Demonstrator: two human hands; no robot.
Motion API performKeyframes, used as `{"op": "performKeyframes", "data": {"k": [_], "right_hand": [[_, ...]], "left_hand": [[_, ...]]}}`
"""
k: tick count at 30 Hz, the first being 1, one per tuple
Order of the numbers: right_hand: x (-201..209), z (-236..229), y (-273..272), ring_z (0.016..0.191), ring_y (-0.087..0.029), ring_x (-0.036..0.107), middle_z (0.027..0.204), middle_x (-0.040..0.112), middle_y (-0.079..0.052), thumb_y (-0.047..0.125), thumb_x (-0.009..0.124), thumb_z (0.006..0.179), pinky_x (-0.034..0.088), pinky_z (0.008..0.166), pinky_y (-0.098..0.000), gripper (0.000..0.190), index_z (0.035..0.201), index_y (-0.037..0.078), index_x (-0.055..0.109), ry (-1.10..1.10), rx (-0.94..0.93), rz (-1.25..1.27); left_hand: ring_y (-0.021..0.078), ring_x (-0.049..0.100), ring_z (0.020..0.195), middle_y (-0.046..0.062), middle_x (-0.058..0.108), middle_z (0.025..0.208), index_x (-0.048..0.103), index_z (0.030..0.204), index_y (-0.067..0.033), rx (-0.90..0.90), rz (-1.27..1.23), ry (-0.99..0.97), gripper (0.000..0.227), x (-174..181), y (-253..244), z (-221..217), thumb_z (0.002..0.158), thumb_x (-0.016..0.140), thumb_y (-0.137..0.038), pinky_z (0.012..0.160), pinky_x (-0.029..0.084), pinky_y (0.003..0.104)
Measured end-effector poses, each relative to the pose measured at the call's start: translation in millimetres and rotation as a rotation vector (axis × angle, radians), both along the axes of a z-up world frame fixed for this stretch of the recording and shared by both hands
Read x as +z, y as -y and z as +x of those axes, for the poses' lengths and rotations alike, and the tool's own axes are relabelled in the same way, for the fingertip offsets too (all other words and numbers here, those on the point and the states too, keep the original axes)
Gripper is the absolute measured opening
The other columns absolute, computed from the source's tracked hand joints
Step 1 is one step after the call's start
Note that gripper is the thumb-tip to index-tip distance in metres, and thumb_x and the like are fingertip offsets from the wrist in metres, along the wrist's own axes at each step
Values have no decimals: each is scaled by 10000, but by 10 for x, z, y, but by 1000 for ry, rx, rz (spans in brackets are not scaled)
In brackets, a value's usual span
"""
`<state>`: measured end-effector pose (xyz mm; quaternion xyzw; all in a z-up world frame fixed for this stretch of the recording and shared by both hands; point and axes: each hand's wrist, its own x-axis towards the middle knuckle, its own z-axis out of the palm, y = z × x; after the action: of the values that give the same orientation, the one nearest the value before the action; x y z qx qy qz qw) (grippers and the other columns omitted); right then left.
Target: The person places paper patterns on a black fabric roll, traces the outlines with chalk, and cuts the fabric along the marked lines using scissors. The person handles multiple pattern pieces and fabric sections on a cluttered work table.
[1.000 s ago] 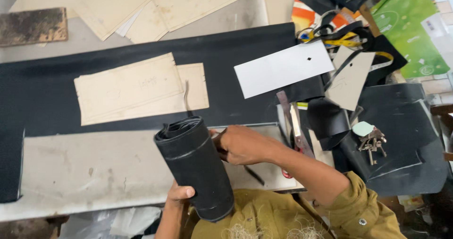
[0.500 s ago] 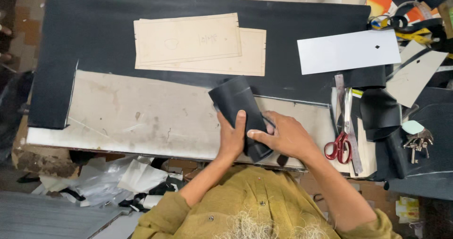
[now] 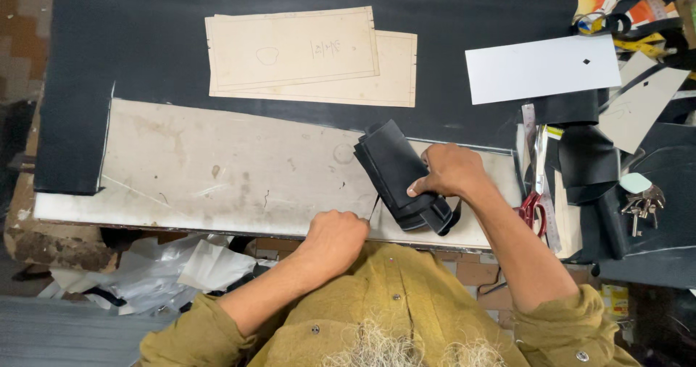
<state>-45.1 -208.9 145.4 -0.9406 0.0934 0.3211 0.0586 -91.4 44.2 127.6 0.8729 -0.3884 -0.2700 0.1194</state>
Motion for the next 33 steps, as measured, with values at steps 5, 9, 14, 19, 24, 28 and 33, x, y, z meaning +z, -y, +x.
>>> {"op": "performKeyframes", "data": {"k": [5,9,14,19,24,28,33], "right_hand": [[37,-203,-300,920,-351,706,987,719,-137,355,885,653,557,760,-469,452,999,100,745,261,194,29],[-85,-432,-425,855,-322,717,1023,685,-110,161,783,773,563,703,-455,246,1011,118,732,483,274,111],[-142,-518,-312,901,-320,694,973,689,-51,208,810,752,550,732,-462,430,1166,166,699,383,130,218],[-225,-838,-356,879,-301,679,941,670,-36,254,841,717,532,732,-443,560,1247,190,670,392,-11,427],[-194,-924,-343,867,-308,670,945,665,-50,277,831,724,535,724,-448,535,1232,191,689,410,-14,445],[-192,-613,-134,960,-263,715,1095,737,-39,350,754,940,551,830,-440,310,1212,203,736,455,56,500],[-582,-164,-151,1154,-218,603,1265,653,-23,108,621,759,494,854,-451,531,1248,293,711,974,388,-470]], "left_hand": [[308,621,980,72,703,828,744,775,-76,-295,-253,295,100,479,61,145,790,651,-109,828,496,507],[320,625,947,80,671,948,738,909,-89,-377,-522,169,186,453,353,420,761,625,-75,729,512,459],[346,636,936,104,628,1013,640,964,-78,-154,-642,-103,127,111,261,648,963,645,-206,775,512,462],[362,651,888,105,620,1092,617,998,-93,-7,-601,-170,132,-144,148,586,945,657,-207,723,519,475],[381,663,869,118,638,1035,651,1045,-129,-13,-408,-41,156,-247,302,647,969,649,-265,717,506,511],[396,660,908,130,675,977,683,1050,-137,-33,-405,-32,216,-261,359,663,907,697,-299,724,514,528],[372,674,948,125,716,964,716,994,-124,-22,-397,-22,252,-266,373,660,854,745,-332,748,533,512]]}}
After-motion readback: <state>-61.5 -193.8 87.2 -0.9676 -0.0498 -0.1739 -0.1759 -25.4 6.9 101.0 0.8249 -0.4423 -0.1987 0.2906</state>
